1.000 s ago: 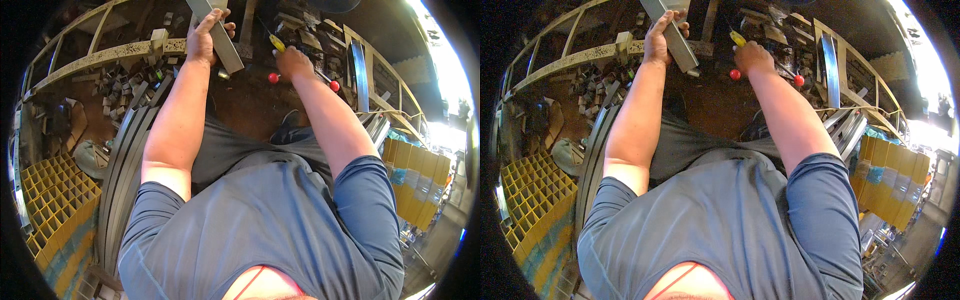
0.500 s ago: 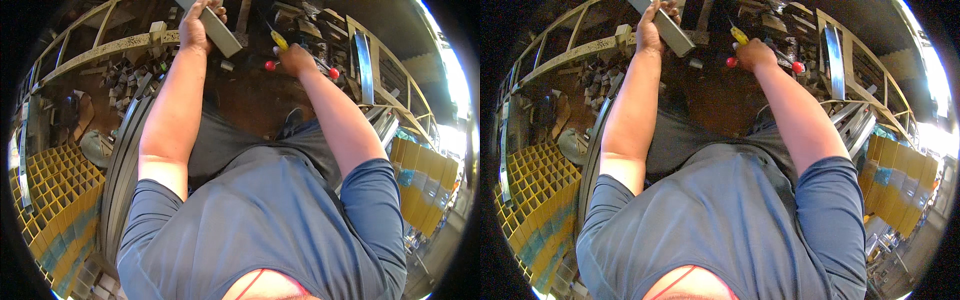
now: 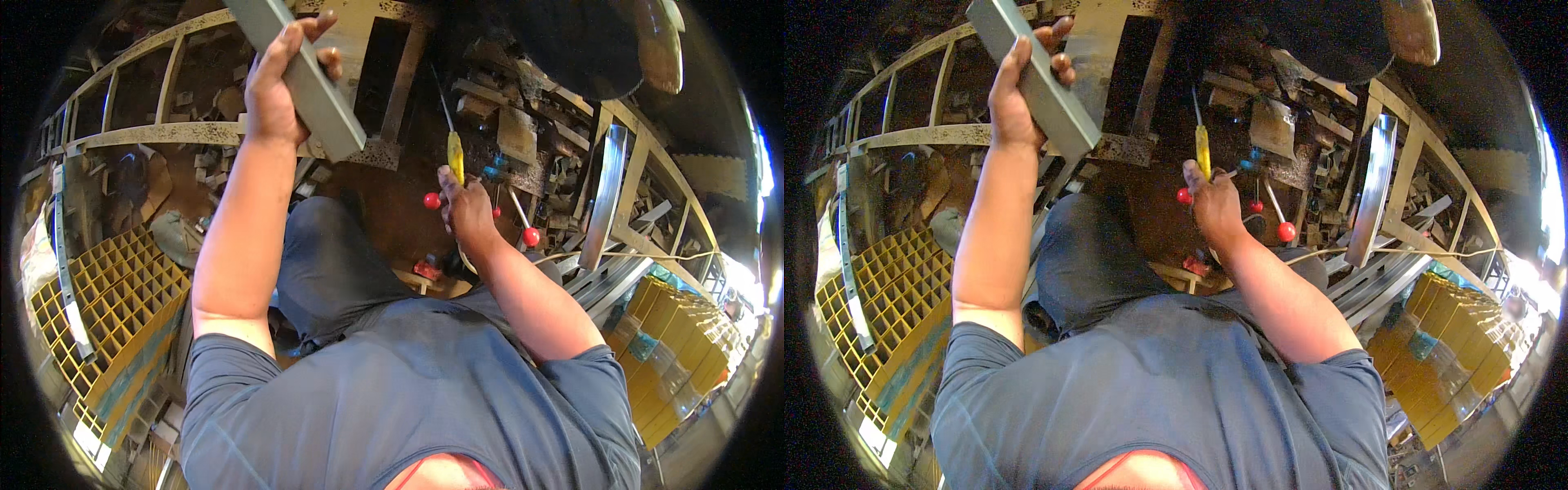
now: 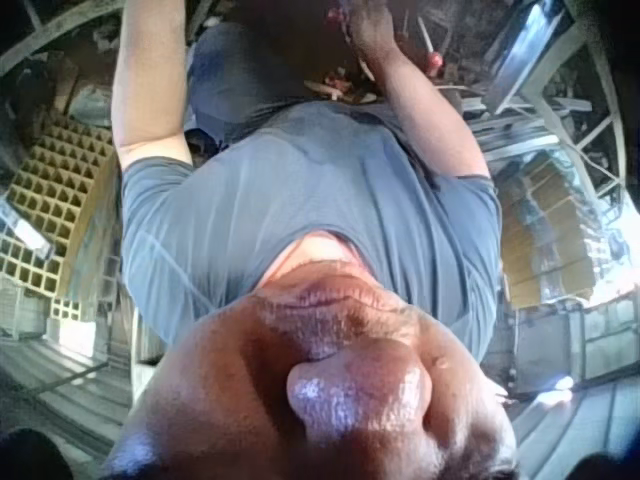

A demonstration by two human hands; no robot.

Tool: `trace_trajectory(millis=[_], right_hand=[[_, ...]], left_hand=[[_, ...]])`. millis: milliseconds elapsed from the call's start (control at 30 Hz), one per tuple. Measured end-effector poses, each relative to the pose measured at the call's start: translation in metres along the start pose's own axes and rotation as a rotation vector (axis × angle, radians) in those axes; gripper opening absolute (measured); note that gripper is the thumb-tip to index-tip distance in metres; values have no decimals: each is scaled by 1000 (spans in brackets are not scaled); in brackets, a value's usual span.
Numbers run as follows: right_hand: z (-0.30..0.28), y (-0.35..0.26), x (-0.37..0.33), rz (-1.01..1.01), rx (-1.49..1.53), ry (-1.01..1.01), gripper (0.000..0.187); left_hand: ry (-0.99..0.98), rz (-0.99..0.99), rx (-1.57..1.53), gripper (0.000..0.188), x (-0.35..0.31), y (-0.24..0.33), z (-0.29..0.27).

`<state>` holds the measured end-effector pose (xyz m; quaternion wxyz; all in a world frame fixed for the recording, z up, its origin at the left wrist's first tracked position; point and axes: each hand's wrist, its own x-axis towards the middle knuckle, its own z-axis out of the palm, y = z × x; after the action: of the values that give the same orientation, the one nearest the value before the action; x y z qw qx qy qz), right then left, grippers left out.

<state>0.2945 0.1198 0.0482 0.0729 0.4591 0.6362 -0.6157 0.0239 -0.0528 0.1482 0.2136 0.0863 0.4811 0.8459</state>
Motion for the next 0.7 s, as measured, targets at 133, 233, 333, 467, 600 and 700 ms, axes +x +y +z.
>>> trace_trajectory(millis=[133,233,333,467,600,700], right_hand=[[1,-26,8,116,83,46,51],[7,-71,7,241,44,43,54],[7,-84,4,357,-69,81,54],[13,-94,-21,297,-137,44,64],[21,-101,-19,202,-311,187,70],[15,-106,16,193,-285,228,69]], left_hand=[[111,-118,7,43,-40,33,-15],[235,-161,37,43,-86,82,-28],[366,-239,74,44,-135,117,-55],[529,-290,302,50,-203,176,-80],[733,-472,429,44,-245,207,-83],[745,-537,421,41,-246,217,-74]])
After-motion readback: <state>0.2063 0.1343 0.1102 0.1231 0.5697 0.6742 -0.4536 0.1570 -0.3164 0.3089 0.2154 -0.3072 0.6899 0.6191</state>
